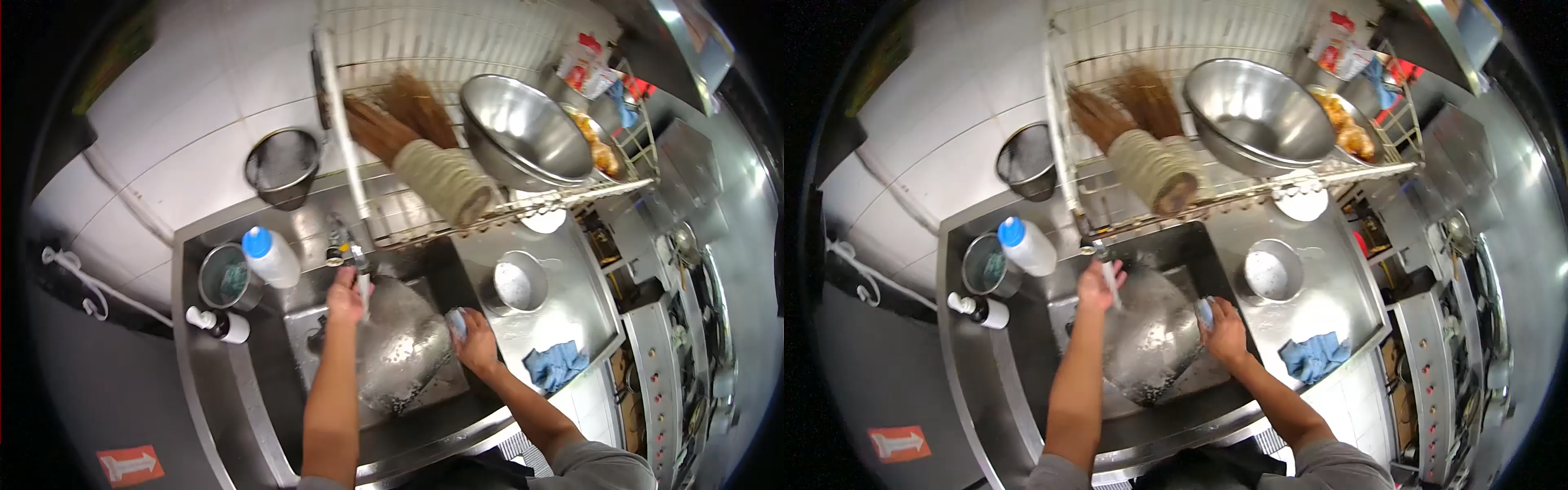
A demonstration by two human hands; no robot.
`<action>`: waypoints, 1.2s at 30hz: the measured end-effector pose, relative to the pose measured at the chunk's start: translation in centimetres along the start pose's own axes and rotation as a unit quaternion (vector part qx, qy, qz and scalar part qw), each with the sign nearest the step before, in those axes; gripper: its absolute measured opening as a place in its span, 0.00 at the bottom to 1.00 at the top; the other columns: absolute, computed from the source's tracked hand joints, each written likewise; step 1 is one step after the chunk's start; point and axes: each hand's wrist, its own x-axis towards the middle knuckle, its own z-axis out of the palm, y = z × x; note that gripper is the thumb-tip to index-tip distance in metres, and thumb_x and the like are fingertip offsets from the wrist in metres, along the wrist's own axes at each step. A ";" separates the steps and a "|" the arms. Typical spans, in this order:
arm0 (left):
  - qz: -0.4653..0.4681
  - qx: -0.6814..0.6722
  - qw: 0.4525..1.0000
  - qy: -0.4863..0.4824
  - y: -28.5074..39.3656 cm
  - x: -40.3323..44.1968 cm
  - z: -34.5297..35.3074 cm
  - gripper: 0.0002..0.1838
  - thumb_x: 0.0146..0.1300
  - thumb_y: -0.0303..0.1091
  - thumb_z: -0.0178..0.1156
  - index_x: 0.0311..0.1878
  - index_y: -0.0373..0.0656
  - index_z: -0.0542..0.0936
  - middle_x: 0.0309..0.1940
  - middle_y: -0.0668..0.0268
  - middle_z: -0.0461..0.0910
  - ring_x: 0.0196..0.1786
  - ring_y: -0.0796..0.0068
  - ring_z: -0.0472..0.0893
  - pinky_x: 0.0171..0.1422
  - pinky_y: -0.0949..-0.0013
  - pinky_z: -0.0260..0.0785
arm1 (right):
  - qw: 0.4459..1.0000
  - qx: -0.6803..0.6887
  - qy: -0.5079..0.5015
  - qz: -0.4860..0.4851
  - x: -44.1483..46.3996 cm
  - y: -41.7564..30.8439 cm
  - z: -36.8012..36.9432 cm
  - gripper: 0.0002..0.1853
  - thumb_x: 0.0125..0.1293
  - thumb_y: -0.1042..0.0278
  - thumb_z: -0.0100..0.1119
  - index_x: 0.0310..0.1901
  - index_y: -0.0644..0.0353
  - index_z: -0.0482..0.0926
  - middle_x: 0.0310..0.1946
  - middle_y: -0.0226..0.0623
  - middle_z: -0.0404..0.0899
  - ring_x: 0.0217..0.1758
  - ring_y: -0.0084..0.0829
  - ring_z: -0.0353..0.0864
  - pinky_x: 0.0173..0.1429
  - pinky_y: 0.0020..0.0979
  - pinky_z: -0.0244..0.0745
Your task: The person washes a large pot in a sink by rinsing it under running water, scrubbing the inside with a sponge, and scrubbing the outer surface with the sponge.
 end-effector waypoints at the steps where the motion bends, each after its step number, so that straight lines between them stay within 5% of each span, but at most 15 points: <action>1: -0.017 -0.043 0.998 -0.036 0.9 0.6 1.0 0.13 0.72 0.41 0.46 0.53 0.47 0.72 0.50 0.64 0.77 0.54 0.58 0.78 0.58 0.45 0.68 | 0.998 -0.010 0.056 0.002 0.1 0.0 -2.3 0.27 0.51 0.72 0.65 0.55 0.67 0.74 0.52 0.59 0.74 0.51 0.58 0.77 0.58 0.47 0.74; 5: -0.038 -0.145 0.987 -0.059 3.5 1.1 5.0 0.13 0.73 0.43 0.42 0.48 0.47 0.72 0.44 0.67 0.80 0.52 0.60 0.79 0.58 0.47 0.68 | 0.987 -0.066 0.144 0.037 4.1 3.2 -9.8 0.23 0.53 0.71 0.64 0.52 0.68 0.75 0.47 0.59 0.76 0.48 0.58 0.77 0.53 0.49 0.73; 10: -0.054 -0.166 0.985 -0.015 3.6 -1.2 6.4 0.22 0.70 0.59 0.46 0.47 0.51 0.73 0.47 0.63 0.80 0.56 0.57 0.77 0.60 0.46 0.66 | 0.989 -0.095 0.003 0.111 8.4 11.3 -7.7 0.22 0.55 0.62 0.63 0.51 0.62 0.77 0.43 0.54 0.78 0.48 0.55 0.78 0.53 0.47 0.75; 15: 0.000 -0.032 0.999 -0.026 0.3 2.4 4.6 0.12 0.68 0.44 0.50 0.44 0.49 0.76 0.48 0.63 0.80 0.50 0.56 0.79 0.59 0.47 0.68 | 0.957 -0.160 -0.129 0.203 8.5 12.6 -4.8 0.31 0.57 0.55 0.63 0.63 0.53 0.70 0.59 0.54 0.70 0.58 0.60 0.72 0.59 0.52 0.72; 17: 0.020 0.187 0.979 0.076 -0.2 3.5 3.8 0.14 0.69 0.50 0.52 0.46 0.53 0.77 0.40 0.66 0.82 0.41 0.67 0.83 0.48 0.51 0.74 | 0.952 -0.207 -0.145 0.173 7.1 18.5 -1.3 0.24 0.60 0.62 0.58 0.58 0.58 0.75 0.64 0.57 0.65 0.58 0.60 0.71 0.64 0.56 0.64; 18: 0.066 0.340 0.926 0.147 -0.4 3.7 3.2 0.14 0.67 0.49 0.54 0.47 0.52 0.77 0.38 0.65 0.83 0.41 0.65 0.84 0.48 0.51 0.75 | 0.886 -0.380 -0.261 -0.048 6.6 21.5 -0.8 0.21 0.62 0.61 0.52 0.55 0.62 0.78 0.67 0.58 0.60 0.63 0.60 0.67 0.67 0.61 0.56; 20: 0.107 0.539 0.782 0.295 -0.1 3.4 1.4 0.17 0.61 0.47 0.63 0.47 0.48 0.76 0.37 0.58 0.84 0.44 0.60 0.85 0.49 0.54 0.75 | 0.855 -0.412 -0.314 -0.028 6.9 25.7 1.2 0.22 0.64 0.63 0.50 0.56 0.63 0.77 0.68 0.57 0.60 0.66 0.64 0.63 0.66 0.66 0.53; 22: 0.218 0.507 0.777 0.301 -0.1 0.6 -0.7 0.16 0.60 0.42 0.66 0.46 0.45 0.76 0.36 0.56 0.84 0.42 0.56 0.84 0.48 0.56 0.74 | 0.723 -0.546 -0.411 -0.107 7.7 25.3 1.6 0.24 0.64 0.64 0.51 0.61 0.64 0.73 0.66 0.54 0.65 0.66 0.63 0.64 0.63 0.71 0.56; 25: 0.404 0.479 0.721 0.295 1.0 -8.3 -4.1 0.14 0.62 0.40 0.64 0.44 0.42 0.77 0.33 0.57 0.83 0.38 0.55 0.82 0.47 0.59 0.72 | 0.779 -0.559 -0.228 -0.170 7.5 26.2 0.0 0.25 0.61 0.66 0.57 0.61 0.62 0.72 0.56 0.53 0.76 0.61 0.52 0.73 0.59 0.54 0.70; 27: 0.393 0.474 0.676 0.406 -1.1 -10.7 -9.1 0.14 0.64 0.41 0.62 0.44 0.40 0.77 0.32 0.57 0.82 0.36 0.55 0.81 0.46 0.59 0.72 | 0.947 -0.226 -0.140 0.180 10.4 12.6 -6.3 0.25 0.58 0.67 0.63 0.58 0.60 0.72 0.49 0.54 0.78 0.54 0.53 0.78 0.55 0.47 0.74; 29: 0.376 0.461 0.618 0.514 -3.6 -11.5 -13.1 0.15 0.67 0.43 0.59 0.43 0.39 0.77 0.32 0.57 0.82 0.34 0.55 0.80 0.45 0.60 0.71 | 0.977 -0.199 -0.062 0.051 10.2 10.9 -8.0 0.20 0.57 0.67 0.67 0.50 0.61 0.76 0.42 0.53 0.80 0.47 0.53 0.80 0.49 0.45 0.76; 31: 0.319 0.337 0.802 0.377 -6.8 -10.7 -14.1 0.20 0.72 0.46 0.51 0.40 0.35 0.77 0.28 0.53 0.80 0.31 0.54 0.78 0.42 0.57 0.69 | 0.986 -0.165 -0.027 0.008 9.5 4.0 -9.5 0.18 0.57 0.67 0.68 0.48 0.62 0.77 0.42 0.52 0.80 0.45 0.54 0.80 0.47 0.45 0.76; 33: 0.303 0.347 0.808 0.368 -6.7 -11.6 -13.2 0.23 0.74 0.47 0.47 0.39 0.33 0.77 0.27 0.51 0.79 0.30 0.53 0.77 0.40 0.56 0.69 | 0.997 -0.060 0.012 -0.035 8.0 -2.4 -8.1 0.15 0.57 0.65 0.69 0.43 0.63 0.79 0.41 0.49 0.81 0.44 0.53 0.81 0.47 0.44 0.76; 36: 0.312 0.388 0.785 0.368 -6.8 -13.3 -12.2 0.26 0.76 0.48 0.43 0.36 0.32 0.76 0.23 0.48 0.76 0.28 0.52 0.76 0.38 0.53 0.67 | 0.976 0.043 -0.111 -0.180 3.7 -8.2 -1.0 0.18 0.56 0.72 0.65 0.51 0.56 0.80 0.52 0.44 0.79 0.56 0.48 0.77 0.60 0.43 0.73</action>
